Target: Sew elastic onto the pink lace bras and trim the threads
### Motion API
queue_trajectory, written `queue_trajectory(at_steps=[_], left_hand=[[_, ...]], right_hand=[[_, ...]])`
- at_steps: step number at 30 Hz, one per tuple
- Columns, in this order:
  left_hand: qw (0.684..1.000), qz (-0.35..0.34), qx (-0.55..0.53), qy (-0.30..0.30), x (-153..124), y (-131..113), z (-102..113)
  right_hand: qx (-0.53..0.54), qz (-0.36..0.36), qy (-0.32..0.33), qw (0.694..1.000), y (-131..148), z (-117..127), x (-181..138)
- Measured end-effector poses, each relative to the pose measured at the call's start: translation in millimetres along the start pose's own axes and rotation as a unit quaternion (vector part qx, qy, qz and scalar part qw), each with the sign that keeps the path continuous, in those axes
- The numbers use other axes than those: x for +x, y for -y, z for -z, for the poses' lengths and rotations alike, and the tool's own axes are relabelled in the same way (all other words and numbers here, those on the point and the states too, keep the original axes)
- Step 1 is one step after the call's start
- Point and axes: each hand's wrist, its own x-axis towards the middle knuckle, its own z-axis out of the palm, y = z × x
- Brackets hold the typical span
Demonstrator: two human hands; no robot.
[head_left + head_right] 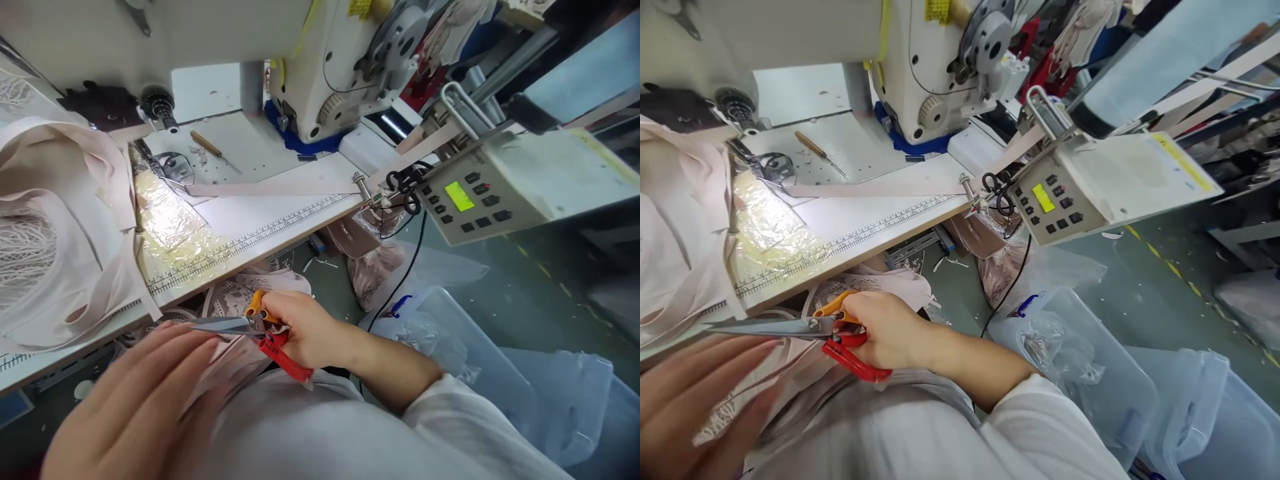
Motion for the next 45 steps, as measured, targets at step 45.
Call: queue_trajectory(at_steps=[45], left_hand=[[0.811,0.422,-0.372,0.16,22.0,-5.6,-30.4]], right_hand=[[-0.273,-0.127,0.332,0.894,5.0,34.3,-5.6]])
